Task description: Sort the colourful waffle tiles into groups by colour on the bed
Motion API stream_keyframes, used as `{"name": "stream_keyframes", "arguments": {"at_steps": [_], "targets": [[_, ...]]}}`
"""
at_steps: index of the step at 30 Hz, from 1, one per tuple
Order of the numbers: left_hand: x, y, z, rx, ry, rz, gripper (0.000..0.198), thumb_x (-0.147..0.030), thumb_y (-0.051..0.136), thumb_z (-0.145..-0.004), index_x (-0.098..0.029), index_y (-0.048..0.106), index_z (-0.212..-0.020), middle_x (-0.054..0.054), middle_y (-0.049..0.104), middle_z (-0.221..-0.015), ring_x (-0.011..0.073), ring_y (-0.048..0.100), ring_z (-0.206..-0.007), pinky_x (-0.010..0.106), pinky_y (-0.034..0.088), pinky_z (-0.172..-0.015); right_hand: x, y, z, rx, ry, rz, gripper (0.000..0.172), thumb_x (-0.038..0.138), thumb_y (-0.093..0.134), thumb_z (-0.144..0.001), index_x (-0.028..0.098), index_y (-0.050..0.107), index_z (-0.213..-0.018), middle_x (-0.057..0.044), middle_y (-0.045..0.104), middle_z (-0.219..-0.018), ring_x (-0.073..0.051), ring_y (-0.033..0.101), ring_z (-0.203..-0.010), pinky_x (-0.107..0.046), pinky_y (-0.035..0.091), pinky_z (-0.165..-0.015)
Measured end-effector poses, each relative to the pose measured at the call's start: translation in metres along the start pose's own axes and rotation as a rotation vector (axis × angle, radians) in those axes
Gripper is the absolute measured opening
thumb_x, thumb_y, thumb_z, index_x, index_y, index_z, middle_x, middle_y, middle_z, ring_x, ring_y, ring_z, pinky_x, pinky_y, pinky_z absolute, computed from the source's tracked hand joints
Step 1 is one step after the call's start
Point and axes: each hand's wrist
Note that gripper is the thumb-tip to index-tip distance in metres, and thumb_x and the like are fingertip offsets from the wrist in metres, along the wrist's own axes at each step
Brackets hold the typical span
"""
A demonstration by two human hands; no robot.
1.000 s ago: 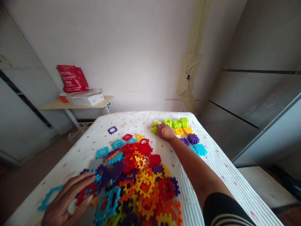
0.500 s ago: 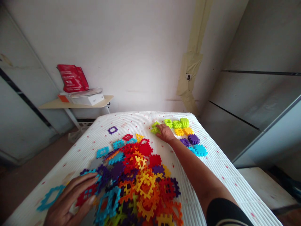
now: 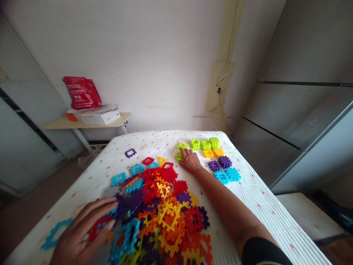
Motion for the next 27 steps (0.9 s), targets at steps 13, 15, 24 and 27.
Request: {"name": "stream_keyframes", "arguments": {"at_steps": [13, 15, 24, 27], "targets": [[-0.001, 0.141, -0.180, 0.574, -0.289, 0.247, 0.044, -0.010, 0.059, -0.066, -0.015, 0.064, -0.109, 0.008, 0.065, -0.108, 0.0208, 0.060, -0.098, 0.029, 0.043, -0.089, -0.011, 0.009, -0.012, -0.023, 0.238, -0.406, 0.060, 0.026, 0.067, -0.067, 0.019, 0.053, -0.125, -0.008, 0.064, -0.113, -0.020, 0.060, -0.100, -0.029, 0.045, -0.088], [0.005, 0.168, -0.189, 0.592, -0.317, 0.257, 0.050, -0.007, 0.060, -0.062, -0.017, 0.063, -0.111, 0.006, 0.066, -0.109, 0.0200, 0.061, -0.096, 0.027, 0.044, -0.087, -0.012, 0.007, -0.012, -0.022, 0.228, -0.410, 0.056, 0.026, 0.067, -0.067, 0.019, 0.056, -0.122, -0.008, 0.063, -0.115, -0.021, 0.059, -0.102, -0.028, 0.045, -0.089], [0.014, 0.220, -0.191, 0.646, -0.348, 0.343, 0.044, -0.012, 0.066, -0.070, -0.016, 0.057, -0.113, 0.008, 0.063, -0.109, 0.0159, 0.060, -0.088, 0.035, 0.046, -0.087, -0.020, 0.013, -0.015, -0.038, 0.192, -0.460, 0.046, 0.026, 0.068, -0.067, 0.022, 0.062, -0.113, -0.004, 0.068, -0.105, -0.020, 0.063, -0.092, -0.028, 0.048, -0.081], [0.017, 0.227, -0.191, 0.646, -0.358, 0.366, 0.036, -0.021, 0.064, -0.076, -0.016, 0.056, -0.110, 0.007, 0.061, -0.109, 0.0169, 0.059, -0.091, 0.038, 0.046, -0.088, -0.022, 0.013, -0.016, -0.035, 0.166, -0.435, 0.046, 0.026, 0.068, -0.067, 0.022, 0.062, -0.112, -0.005, 0.067, -0.105, -0.020, 0.062, -0.093, -0.028, 0.047, -0.082]]}}
Point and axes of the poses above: each hand's wrist, its own z-axis away from the middle knuckle, its own y-axis out of the palm, x = y × z
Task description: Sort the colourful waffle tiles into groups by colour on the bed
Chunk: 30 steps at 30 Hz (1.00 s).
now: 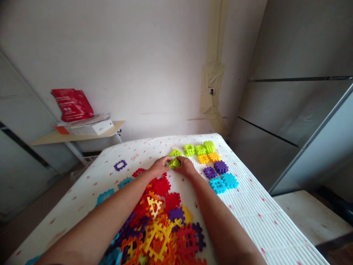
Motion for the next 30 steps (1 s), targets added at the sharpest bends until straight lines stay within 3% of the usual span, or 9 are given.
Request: {"name": "stream_keyframes", "arguments": {"at_steps": [4, 10, 15, 18, 21, 25, 30], "targets": [[0.004, 0.002, -0.006, 0.009, -0.020, 0.024, 0.030, -0.032, 0.058, -0.083, -0.015, 0.057, -0.108, 0.007, 0.059, -0.110, 0.0199, 0.057, -0.098, 0.043, 0.047, -0.087, -0.002, 0.000, 0.000, -0.022, 0.015, 0.116, 0.047, 0.027, 0.069, -0.066, 0.019, 0.061, -0.112, -0.009, 0.066, -0.106, -0.023, 0.060, -0.096, -0.031, 0.046, -0.083], [0.007, 0.003, -0.007, 0.032, -0.061, 0.116, 0.027, -0.032, 0.058, -0.083, -0.014, 0.058, -0.103, 0.007, 0.060, -0.107, 0.0197, 0.057, -0.098, 0.043, 0.047, -0.086, -0.003, -0.004, 0.003, 0.001, 0.034, 0.180, 0.046, 0.022, 0.068, -0.064, 0.017, 0.062, -0.110, -0.010, 0.066, -0.106, -0.024, 0.060, -0.099, -0.030, 0.045, -0.084], [0.008, -0.001, -0.006, 0.066, -0.097, 0.311, 0.032, -0.018, 0.070, -0.068, -0.013, 0.060, -0.099, 0.005, 0.065, -0.092, 0.0173, 0.060, -0.087, 0.034, 0.047, -0.081, -0.008, -0.008, 0.002, -0.007, 0.037, -0.053, 0.047, 0.018, 0.069, -0.062, 0.019, 0.063, -0.108, -0.008, 0.067, -0.107, -0.021, 0.062, -0.095, -0.029, 0.047, -0.083], [0.010, -0.008, -0.008, 0.080, -0.101, 0.465, 0.038, -0.013, 0.070, -0.062, -0.014, 0.061, -0.099, 0.003, 0.066, -0.086, 0.0155, 0.062, -0.082, 0.028, 0.047, -0.076, -0.008, -0.011, -0.002, -0.020, 0.096, -0.262, 0.047, 0.022, 0.070, -0.064, 0.018, 0.061, -0.110, -0.004, 0.069, -0.096, -0.017, 0.064, -0.083, -0.027, 0.049, -0.075], [0.010, -0.016, -0.014, 0.043, -0.120, 0.582, 0.040, -0.019, 0.068, -0.065, -0.014, 0.060, -0.104, 0.003, 0.066, -0.083, 0.0143, 0.062, -0.076, 0.028, 0.047, -0.071, 0.000, -0.016, -0.007, -0.063, 0.158, -0.309, 0.046, 0.028, 0.069, -0.068, 0.016, 0.060, -0.111, -0.002, 0.069, -0.083, -0.015, 0.063, -0.074, -0.026, 0.049, -0.069], [0.007, -0.024, -0.027, -0.039, -0.175, 0.666, 0.035, -0.028, 0.064, -0.077, -0.014, 0.057, -0.108, 0.003, 0.063, -0.085, 0.0133, 0.061, -0.076, 0.030, 0.049, -0.072, 0.015, -0.028, -0.022, -0.121, 0.177, -0.197, 0.043, 0.033, 0.068, -0.073, 0.018, 0.060, -0.113, -0.004, 0.070, -0.087, -0.015, 0.064, -0.076, -0.024, 0.047, -0.071], [0.002, -0.027, -0.040, -0.081, -0.277, 0.717, 0.031, -0.034, 0.054, -0.086, -0.015, 0.055, -0.110, 0.006, 0.060, -0.102, 0.0153, 0.060, -0.083, 0.035, 0.052, -0.072, 0.022, -0.044, -0.053, -0.022, 0.229, -0.057, 0.037, 0.042, 0.067, -0.075, 0.021, 0.066, -0.106, -0.004, 0.071, -0.090, -0.014, 0.065, -0.077, -0.021, 0.047, -0.068]]}}
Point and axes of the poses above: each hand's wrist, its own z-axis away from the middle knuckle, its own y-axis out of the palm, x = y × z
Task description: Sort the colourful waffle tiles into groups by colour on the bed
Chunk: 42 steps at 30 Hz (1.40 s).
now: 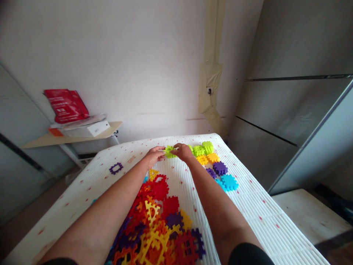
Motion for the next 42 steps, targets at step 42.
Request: {"name": "stream_keyframes", "arguments": {"at_steps": [42], "targets": [[-0.006, 0.019, -0.013, -0.026, 0.037, -0.205, 0.032, -0.032, 0.055, -0.086, -0.015, 0.054, -0.113, 0.008, 0.058, -0.111, 0.0181, 0.059, -0.093, 0.039, 0.051, -0.079, 0.018, -0.006, -0.024, 0.132, -0.077, 0.643, 0.049, 0.035, 0.067, -0.070, 0.034, 0.058, -0.118, -0.004, 0.065, -0.111, -0.022, 0.057, -0.105, -0.030, 0.047, -0.078]]}}
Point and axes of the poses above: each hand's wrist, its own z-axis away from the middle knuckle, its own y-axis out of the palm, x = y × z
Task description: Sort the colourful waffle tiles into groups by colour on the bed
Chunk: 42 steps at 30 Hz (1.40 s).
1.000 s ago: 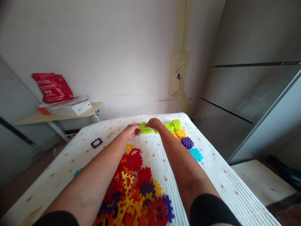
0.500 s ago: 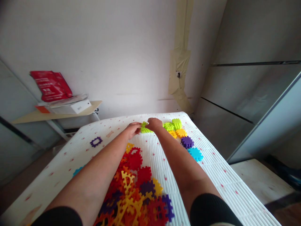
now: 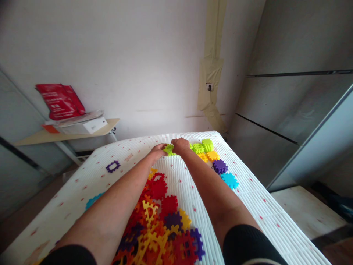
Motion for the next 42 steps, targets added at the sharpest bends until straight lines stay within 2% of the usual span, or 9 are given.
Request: {"name": "stream_keyframes", "arguments": {"at_steps": [8, 16, 25, 30, 38, 42], "targets": [[0.010, 0.006, -0.015, -0.082, 0.045, -0.126, 0.032, -0.034, 0.054, -0.086, -0.016, 0.055, -0.112, 0.008, 0.058, -0.112, 0.0185, 0.059, -0.095, 0.039, 0.051, -0.080, 0.001, -0.003, 0.002, 0.001, -0.018, 0.049, 0.040, 0.038, 0.060, -0.075, 0.029, 0.062, -0.115, -0.008, 0.065, -0.109, -0.024, 0.057, -0.105, -0.033, 0.047, -0.079], [0.011, 0.004, -0.015, -0.124, 0.074, -0.286, 0.030, -0.035, 0.055, -0.085, -0.015, 0.057, -0.108, 0.007, 0.060, -0.108, 0.0186, 0.059, -0.094, 0.039, 0.050, -0.081, -0.001, -0.004, 0.001, -0.020, -0.073, 0.070, 0.037, 0.035, 0.060, -0.075, 0.028, 0.064, -0.112, -0.006, 0.066, -0.108, -0.023, 0.055, -0.106, -0.030, 0.047, -0.078], [0.004, 0.007, -0.014, -0.139, 0.104, -0.382, 0.029, -0.038, 0.055, -0.085, -0.015, 0.059, -0.103, 0.006, 0.062, -0.103, 0.0181, 0.060, -0.093, 0.040, 0.049, -0.083, 0.000, -0.002, 0.001, -0.040, -0.114, 0.087, 0.040, 0.029, 0.062, -0.075, 0.028, 0.060, -0.115, -0.008, 0.066, -0.105, -0.023, 0.053, -0.108, -0.032, 0.044, -0.081], [0.001, 0.008, -0.014, -0.145, 0.092, -0.409, 0.029, -0.039, 0.055, -0.085, -0.015, 0.060, -0.101, 0.006, 0.063, -0.101, 0.0181, 0.060, -0.092, 0.039, 0.048, -0.083, 0.000, -0.003, 0.001, -0.044, -0.109, 0.086, 0.044, 0.033, 0.064, -0.075, 0.029, 0.057, -0.117, -0.008, 0.065, -0.107, -0.023, 0.052, -0.110, -0.034, 0.040, -0.085], [0.004, 0.006, -0.015, -0.100, 0.057, -0.409, 0.029, -0.036, 0.055, -0.085, -0.016, 0.058, -0.105, 0.006, 0.061, -0.104, 0.0182, 0.060, -0.093, 0.038, 0.050, -0.081, -0.003, -0.006, -0.001, -0.039, -0.093, 0.080, 0.034, 0.037, 0.060, -0.078, 0.031, 0.061, -0.111, -0.006, 0.064, -0.112, -0.024, 0.051, -0.110, -0.037, 0.035, -0.088], [0.006, 0.004, -0.015, -0.095, 0.039, -0.415, 0.028, -0.035, 0.057, -0.084, -0.016, 0.058, -0.106, 0.006, 0.060, -0.107, 0.0191, 0.059, -0.096, 0.038, 0.050, -0.082, -0.003, -0.007, -0.001, -0.037, -0.081, 0.080, 0.033, 0.036, 0.059, -0.078, 0.028, 0.062, -0.109, -0.007, 0.065, -0.111, -0.024, 0.053, -0.107, -0.038, 0.036, -0.087]]}}
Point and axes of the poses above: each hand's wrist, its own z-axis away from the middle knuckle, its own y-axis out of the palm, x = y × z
